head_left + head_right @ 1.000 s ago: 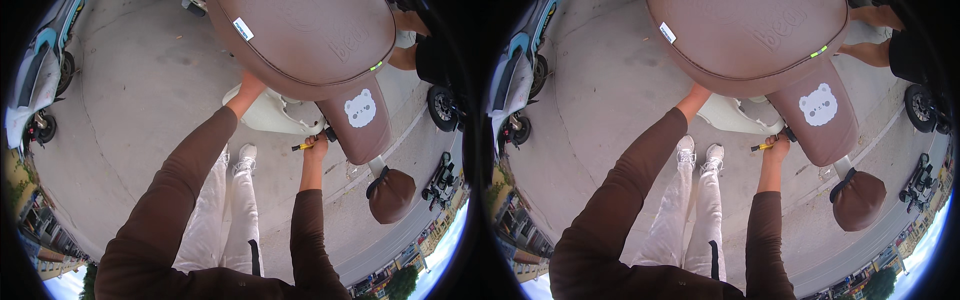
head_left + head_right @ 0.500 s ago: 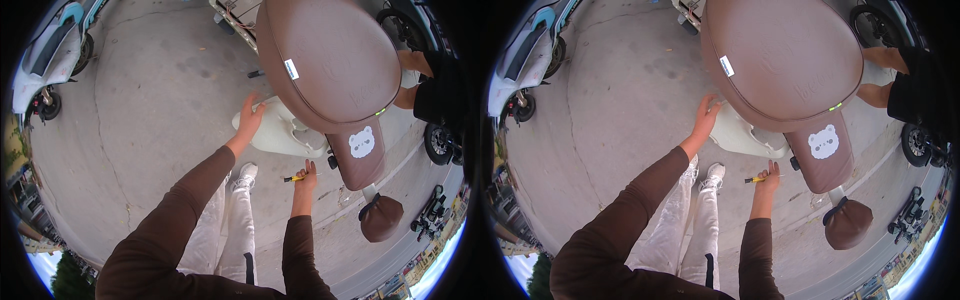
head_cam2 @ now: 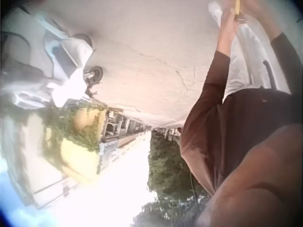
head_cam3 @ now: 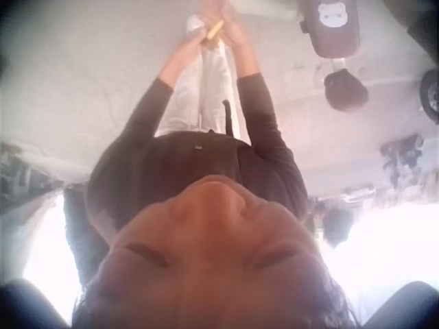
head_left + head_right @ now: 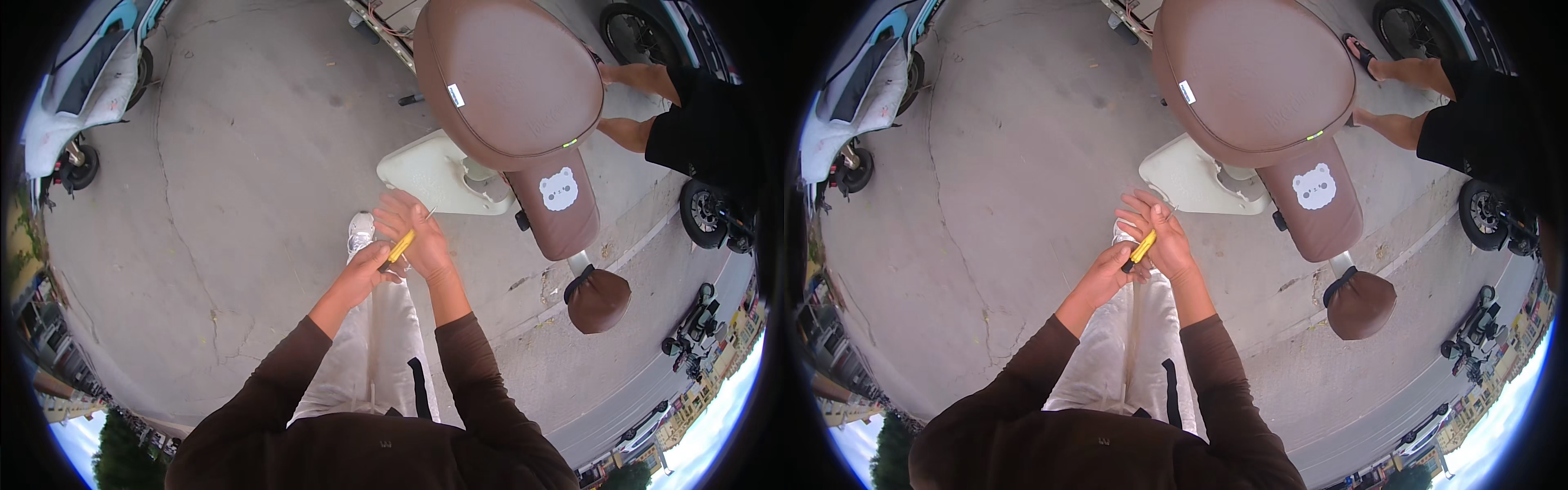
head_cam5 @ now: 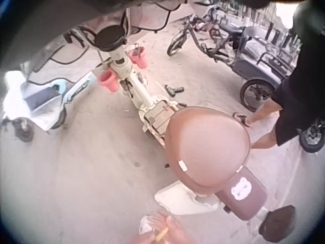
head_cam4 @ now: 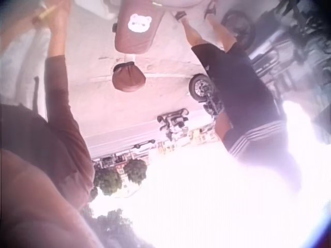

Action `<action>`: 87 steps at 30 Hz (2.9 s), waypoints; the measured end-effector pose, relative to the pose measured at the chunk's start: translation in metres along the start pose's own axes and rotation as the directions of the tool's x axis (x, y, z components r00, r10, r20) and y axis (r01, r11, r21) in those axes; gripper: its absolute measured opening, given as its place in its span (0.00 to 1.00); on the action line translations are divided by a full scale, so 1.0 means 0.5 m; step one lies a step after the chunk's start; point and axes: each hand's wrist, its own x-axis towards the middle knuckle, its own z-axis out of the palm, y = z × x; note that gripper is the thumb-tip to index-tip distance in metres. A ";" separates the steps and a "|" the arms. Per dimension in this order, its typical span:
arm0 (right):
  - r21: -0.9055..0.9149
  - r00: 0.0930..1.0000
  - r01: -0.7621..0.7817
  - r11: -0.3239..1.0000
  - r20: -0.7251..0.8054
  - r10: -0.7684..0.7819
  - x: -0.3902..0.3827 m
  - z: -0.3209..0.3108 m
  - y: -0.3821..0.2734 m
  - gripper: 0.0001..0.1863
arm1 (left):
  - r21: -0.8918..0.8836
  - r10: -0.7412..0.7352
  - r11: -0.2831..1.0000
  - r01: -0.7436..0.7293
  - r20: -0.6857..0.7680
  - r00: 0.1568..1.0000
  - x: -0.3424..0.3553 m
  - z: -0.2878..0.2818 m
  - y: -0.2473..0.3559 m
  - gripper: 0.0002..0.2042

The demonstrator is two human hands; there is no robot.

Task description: The person removes the seat and floorboard of a white electric scooter to access the battery compartment. They use a screwdriver and a power drill to remove screws and disconnect battery terminals. The person then reattaches the battery terminals and secures the battery with the power drill.

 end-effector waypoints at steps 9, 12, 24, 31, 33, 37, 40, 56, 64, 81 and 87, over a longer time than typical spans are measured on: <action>-0.522 0.991 0.095 0.848 -0.029 -0.130 -0.133 0.121 -0.031 0.22 | 0.389 0.268 0.895 -0.219 -0.075 0.961 -0.088 0.061 0.029 0.08; -0.585 0.969 0.161 0.795 -0.061 -0.241 -0.161 0.088 -0.019 0.14 | 0.479 0.293 0.851 -0.214 -0.097 0.951 -0.122 0.061 0.024 0.09; -0.777 0.906 0.133 0.615 -0.157 -0.394 -0.174 0.155 0.043 0.09 | 0.284 0.118 0.955 -0.084 -0.105 0.987 -0.198 0.060 0.019 0.10; -0.658 0.973 -0.047 0.752 -0.201 -0.115 -0.103 0.215 0.129 0.14 | 0.193 0.043 0.981 -0.022 -0.105 0.994 -0.200 -0.067 0.101 0.12; -0.623 0.974 -0.075 0.779 -0.212 -0.076 -0.079 0.257 0.135 0.18 | 0.146 0.112 0.985 -0.090 -0.145 0.983 -0.213 -0.098 0.144 0.12; -0.611 0.970 -0.188 0.769 -0.238 0.048 -0.043 0.354 0.155 0.23 | -0.292 0.148 0.930 -0.225 -0.263 0.953 -0.218 -0.170 0.244 0.10; -0.706 0.980 -0.171 0.687 -0.194 0.044 -0.007 0.414 0.192 0.24 | -0.380 0.188 0.884 -0.273 -0.246 0.951 -0.219 -0.222 0.311 0.10; -0.278 0.856 -0.447 0.850 -0.411 0.315 0.145 0.418 0.268 0.16 | -0.023 -0.120 0.993 0.119 -0.085 0.989 -0.191 -0.331 0.345 0.19; -0.051 0.855 -0.252 0.966 -0.479 0.198 0.215 0.369 0.218 0.10 | 0.001 -0.104 0.995 0.105 -0.131 0.986 -0.061 -0.317 0.387 0.22; 0.377 0.772 0.183 0.908 -0.627 0.105 0.387 0.192 0.164 0.20 | 0.631 -0.018 0.732 0.255 -0.357 0.934 0.668 -0.377 0.653 0.13; 0.607 0.789 0.265 0.749 -0.583 0.193 0.505 0.194 0.256 0.20 | 0.139 -0.051 0.988 0.069 -0.127 0.991 0.903 -0.267 0.688 0.22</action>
